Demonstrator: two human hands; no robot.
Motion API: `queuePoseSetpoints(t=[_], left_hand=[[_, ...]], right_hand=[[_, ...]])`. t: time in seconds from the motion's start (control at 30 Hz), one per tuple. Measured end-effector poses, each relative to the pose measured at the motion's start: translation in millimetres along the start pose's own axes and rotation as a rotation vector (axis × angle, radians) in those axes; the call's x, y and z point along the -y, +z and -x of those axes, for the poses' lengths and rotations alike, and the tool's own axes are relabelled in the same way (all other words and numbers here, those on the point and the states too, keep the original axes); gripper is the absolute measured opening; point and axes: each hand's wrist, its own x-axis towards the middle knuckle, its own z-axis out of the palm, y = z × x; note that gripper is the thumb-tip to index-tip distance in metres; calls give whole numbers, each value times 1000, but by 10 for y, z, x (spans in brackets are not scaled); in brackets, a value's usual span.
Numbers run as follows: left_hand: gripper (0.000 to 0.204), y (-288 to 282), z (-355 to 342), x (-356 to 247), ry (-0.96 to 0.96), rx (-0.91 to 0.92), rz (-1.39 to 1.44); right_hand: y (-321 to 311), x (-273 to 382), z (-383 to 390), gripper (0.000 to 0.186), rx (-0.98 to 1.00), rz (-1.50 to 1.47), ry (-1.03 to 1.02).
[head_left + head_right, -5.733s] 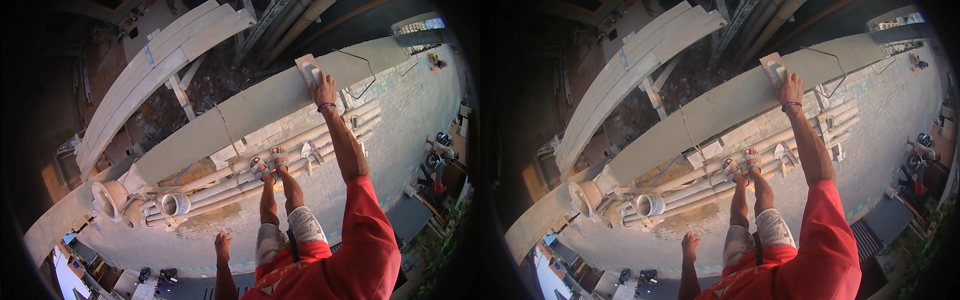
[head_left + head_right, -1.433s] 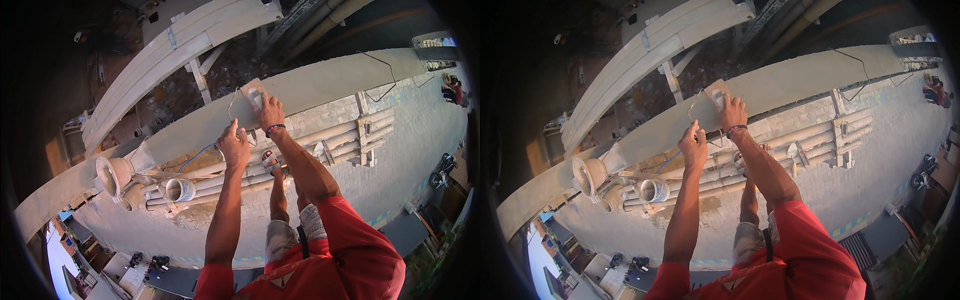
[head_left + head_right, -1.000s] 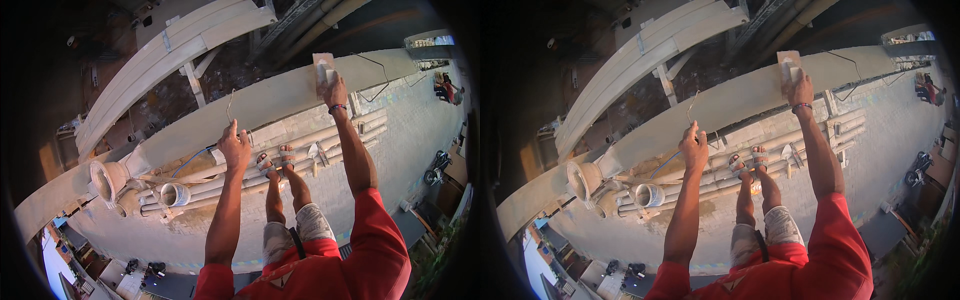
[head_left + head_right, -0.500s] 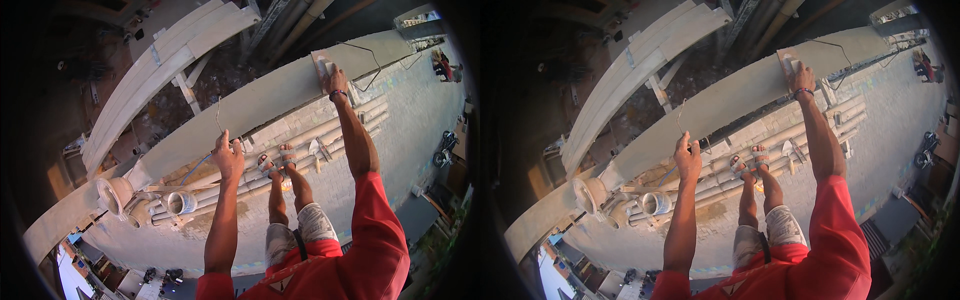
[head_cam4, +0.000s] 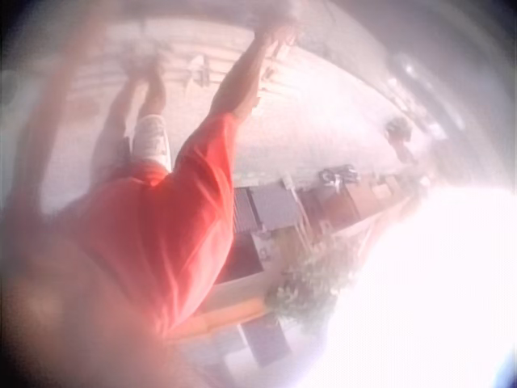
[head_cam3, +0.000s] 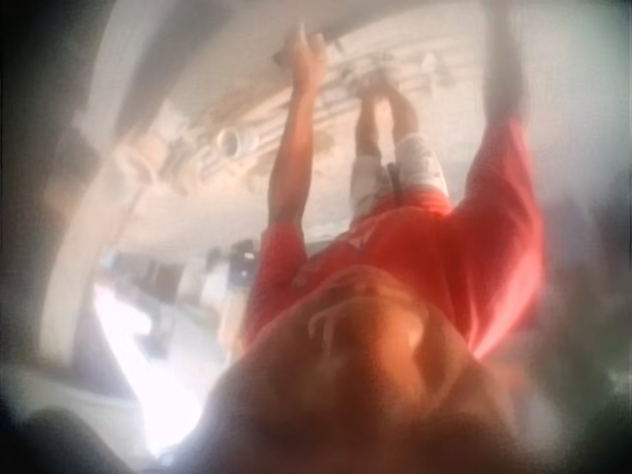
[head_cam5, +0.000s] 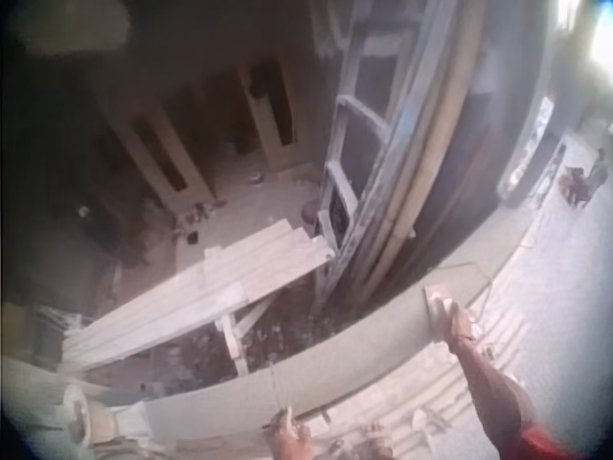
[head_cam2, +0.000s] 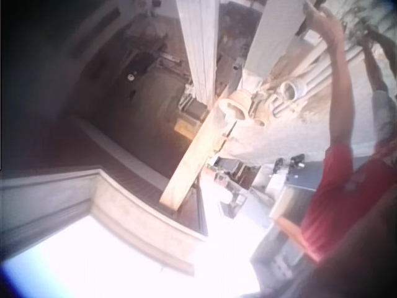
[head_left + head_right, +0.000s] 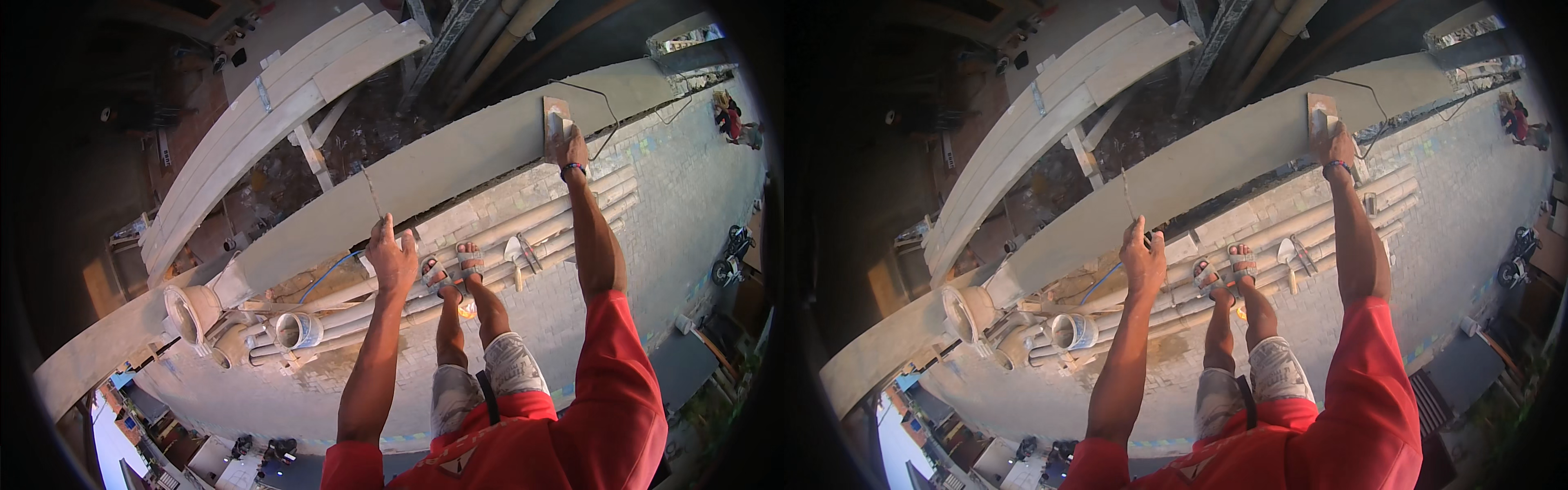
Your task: The person smooths a long concrete beam using a trowel. They repeatedly dip the trowel into a bucket of water and continue smoothing the surface along the length of the beam.
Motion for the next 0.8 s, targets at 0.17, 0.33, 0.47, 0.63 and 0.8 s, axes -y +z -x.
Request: queuePoseSetpoints(t=[0.17, 0.33, 0.47, 0.63, 0.8], left_hand=[[49, -24, 74, 44, -63, -52, -117], [47, -306, 279, -305, -7, -198, -60], [37, -346, 434, -536, -156, -60, 439], [45, -434, 340, -946, -462, 71, 847], [41, -445, 340, -953, -538, 55, 965]], right_hand=[[427, 1133, 1093, 50, 364, -70, -333], [-266, 1469, 1499, 51, 321, -378, -383], [-896, 1621, 1664, 52, 424, -423, -464], [-1265, 1651, 1839, 48, 440, -352, -579], [-1442, 1728, 2054, 47, 379, -348, -686]])
